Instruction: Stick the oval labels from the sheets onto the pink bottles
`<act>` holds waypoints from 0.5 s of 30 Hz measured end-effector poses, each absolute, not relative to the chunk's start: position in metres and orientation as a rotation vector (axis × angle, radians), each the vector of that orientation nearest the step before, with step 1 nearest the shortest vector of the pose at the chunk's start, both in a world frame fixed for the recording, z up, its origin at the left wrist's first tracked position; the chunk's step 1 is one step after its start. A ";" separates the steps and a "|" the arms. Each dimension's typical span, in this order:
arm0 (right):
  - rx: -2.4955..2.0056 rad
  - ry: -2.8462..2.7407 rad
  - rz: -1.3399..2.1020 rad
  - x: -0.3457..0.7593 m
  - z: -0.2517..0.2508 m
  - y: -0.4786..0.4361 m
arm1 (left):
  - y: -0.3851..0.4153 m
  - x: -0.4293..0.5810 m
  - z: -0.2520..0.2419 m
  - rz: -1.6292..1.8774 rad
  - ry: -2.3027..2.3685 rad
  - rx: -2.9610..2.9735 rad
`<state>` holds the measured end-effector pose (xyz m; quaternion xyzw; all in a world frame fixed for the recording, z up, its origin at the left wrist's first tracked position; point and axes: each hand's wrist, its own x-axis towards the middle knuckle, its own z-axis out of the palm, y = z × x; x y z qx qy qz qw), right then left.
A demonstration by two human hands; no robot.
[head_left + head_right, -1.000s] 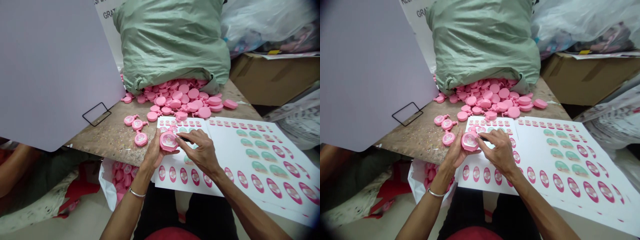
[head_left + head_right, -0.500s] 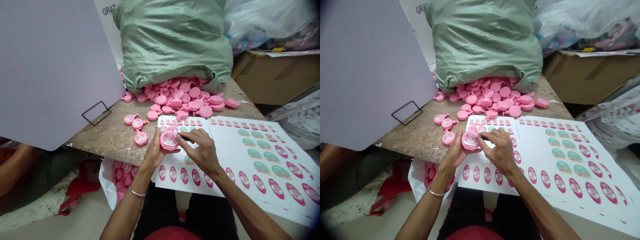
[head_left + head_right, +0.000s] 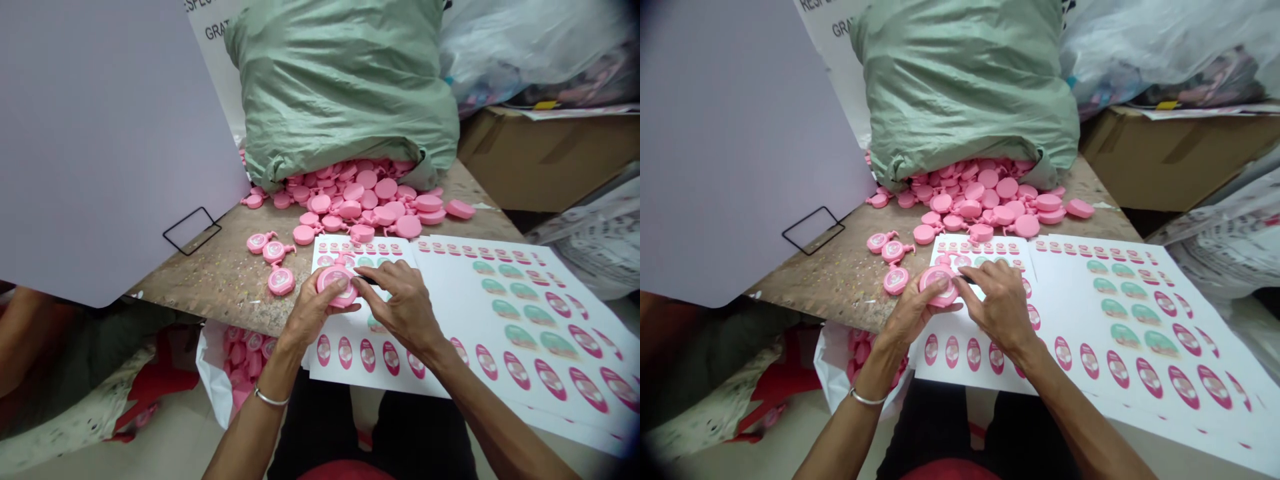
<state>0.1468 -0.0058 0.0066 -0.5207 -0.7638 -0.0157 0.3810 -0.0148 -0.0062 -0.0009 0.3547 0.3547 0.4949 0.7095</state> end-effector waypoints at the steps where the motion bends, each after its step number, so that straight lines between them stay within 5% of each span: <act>1: -1.396 -1.934 -0.077 0.147 0.006 -0.006 | -0.008 -0.014 -0.002 1.102 0.793 0.799; 9: -1.519 -1.722 0.345 0.152 -0.031 0.012 | -0.034 -0.026 -0.015 0.982 0.817 0.826; 15: -1.772 -1.981 0.020 0.174 -0.051 0.086 | -0.006 -0.080 -0.048 1.103 1.677 1.179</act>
